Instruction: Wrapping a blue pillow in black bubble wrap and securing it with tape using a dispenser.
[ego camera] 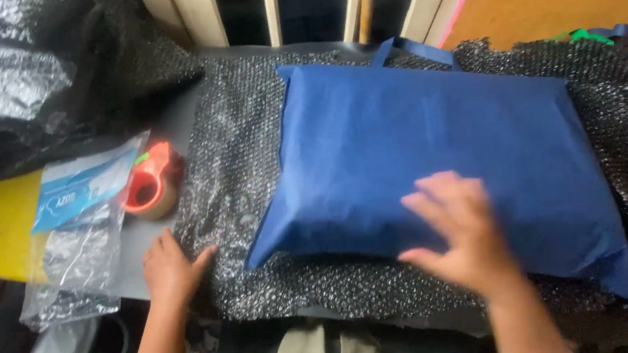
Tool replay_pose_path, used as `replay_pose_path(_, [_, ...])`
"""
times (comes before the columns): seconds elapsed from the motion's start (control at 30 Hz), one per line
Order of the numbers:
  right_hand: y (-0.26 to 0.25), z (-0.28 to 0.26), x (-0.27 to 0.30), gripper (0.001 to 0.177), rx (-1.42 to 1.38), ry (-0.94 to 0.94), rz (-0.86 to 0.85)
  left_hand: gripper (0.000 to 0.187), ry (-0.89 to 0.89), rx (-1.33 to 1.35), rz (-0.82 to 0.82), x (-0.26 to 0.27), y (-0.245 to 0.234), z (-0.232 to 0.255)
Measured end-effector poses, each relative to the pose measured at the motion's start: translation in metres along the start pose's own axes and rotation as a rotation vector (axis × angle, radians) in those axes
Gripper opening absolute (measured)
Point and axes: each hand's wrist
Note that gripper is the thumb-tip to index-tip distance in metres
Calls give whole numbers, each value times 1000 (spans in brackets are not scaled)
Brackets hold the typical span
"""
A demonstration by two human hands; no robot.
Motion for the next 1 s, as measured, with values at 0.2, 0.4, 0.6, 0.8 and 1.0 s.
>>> replay_pose_path(0.2, [130,-41,-47,70,28,-125,58,83,-51,196,-89,-20,38,-40])
replay_pose_path(0.4, [168,-19,-46,15,-57,-146,291,85,-51,461,-301,-22,-4,-48])
replay_pose_path(0.6, [121,-46,-47,13,-289,-106,360,88,-15,567,-344,-25,-18,-46])
replay_pose_path(0.8, [148,-57,-21,14,-268,-69,302,89,32,904,-372,-11,-50,-39])
replay_pose_path(1.0, [125,-60,-26,22,-468,54,198,89,192,1323,-317,34,-155,56])
Point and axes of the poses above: each hand's wrist, its own x-axis away from the middle knuckle, its own y-axis out of the palm, z = x × y, and after that the axes turned 9 degrees about -x, right-handed
